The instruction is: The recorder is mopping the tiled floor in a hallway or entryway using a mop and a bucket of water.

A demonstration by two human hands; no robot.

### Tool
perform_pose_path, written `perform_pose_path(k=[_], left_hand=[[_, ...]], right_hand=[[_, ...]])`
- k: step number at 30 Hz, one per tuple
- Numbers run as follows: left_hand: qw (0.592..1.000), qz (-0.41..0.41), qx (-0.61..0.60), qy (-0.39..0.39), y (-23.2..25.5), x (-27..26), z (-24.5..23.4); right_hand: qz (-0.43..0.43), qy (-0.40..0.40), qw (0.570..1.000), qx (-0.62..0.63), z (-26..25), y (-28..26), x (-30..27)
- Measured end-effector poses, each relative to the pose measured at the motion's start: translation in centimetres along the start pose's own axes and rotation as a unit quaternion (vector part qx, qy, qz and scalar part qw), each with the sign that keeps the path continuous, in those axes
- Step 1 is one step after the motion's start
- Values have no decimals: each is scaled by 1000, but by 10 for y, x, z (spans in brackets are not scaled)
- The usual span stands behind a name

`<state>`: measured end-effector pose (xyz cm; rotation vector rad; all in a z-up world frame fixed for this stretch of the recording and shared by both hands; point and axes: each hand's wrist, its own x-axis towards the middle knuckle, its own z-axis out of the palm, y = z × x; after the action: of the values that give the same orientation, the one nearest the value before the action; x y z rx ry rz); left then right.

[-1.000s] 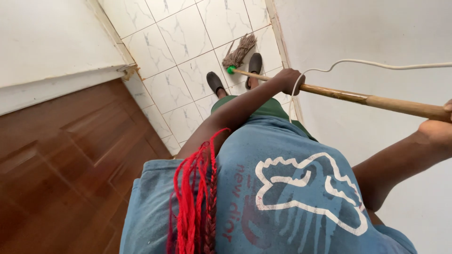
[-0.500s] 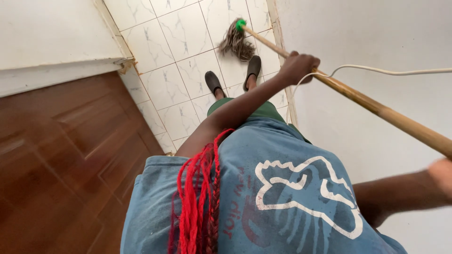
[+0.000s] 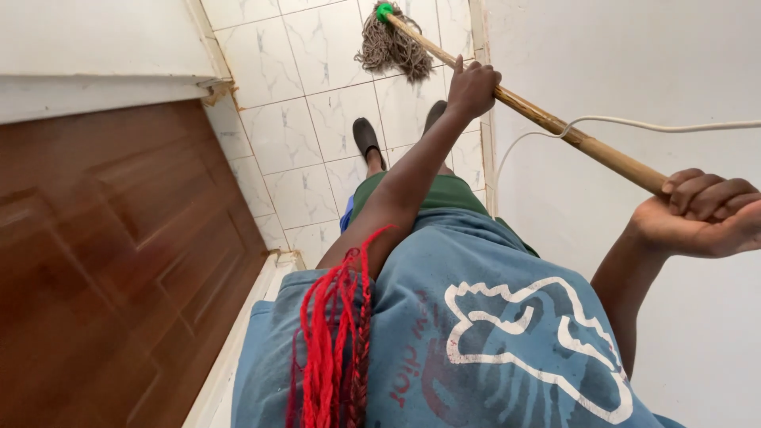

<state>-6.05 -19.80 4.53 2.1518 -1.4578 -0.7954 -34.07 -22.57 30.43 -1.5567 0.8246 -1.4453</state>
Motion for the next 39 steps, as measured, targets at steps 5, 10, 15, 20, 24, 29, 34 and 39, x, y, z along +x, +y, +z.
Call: perform_pose_path(k=[5, 10, 15, 20, 24, 29, 34, 39], left_hand=[[996, -56, 2, 64, -55, -6, -22], [986, -122, 10, 112, -110, -12, -39], [957, -204, -32, 206, -161, -30, -57], [939, -263, -36, 219, -206, -66, -98], [922, -282, -36, 264, -251, -86, -95], [903, -309, -33, 296, -277, -122, -113], [893, -327, -34, 307, -290, -168, -108], [888, -326, -36, 322, -286, -197, -96]], right_hand=[[1, -46, 998, 38, 66, 7, 1], [-13, -92, 991, 101, 129, 26, 3], [23, -131, 973, 189, 193, 33, -4], [21, -223, 944, 241, 258, 29, -18], [11, -272, 924, 268, 303, 16, -32], [11, -321, 900, 295, 335, 18, -44], [40, -340, 885, 316, 346, 17, -58], [72, -358, 880, 304, 348, -11, -68]])
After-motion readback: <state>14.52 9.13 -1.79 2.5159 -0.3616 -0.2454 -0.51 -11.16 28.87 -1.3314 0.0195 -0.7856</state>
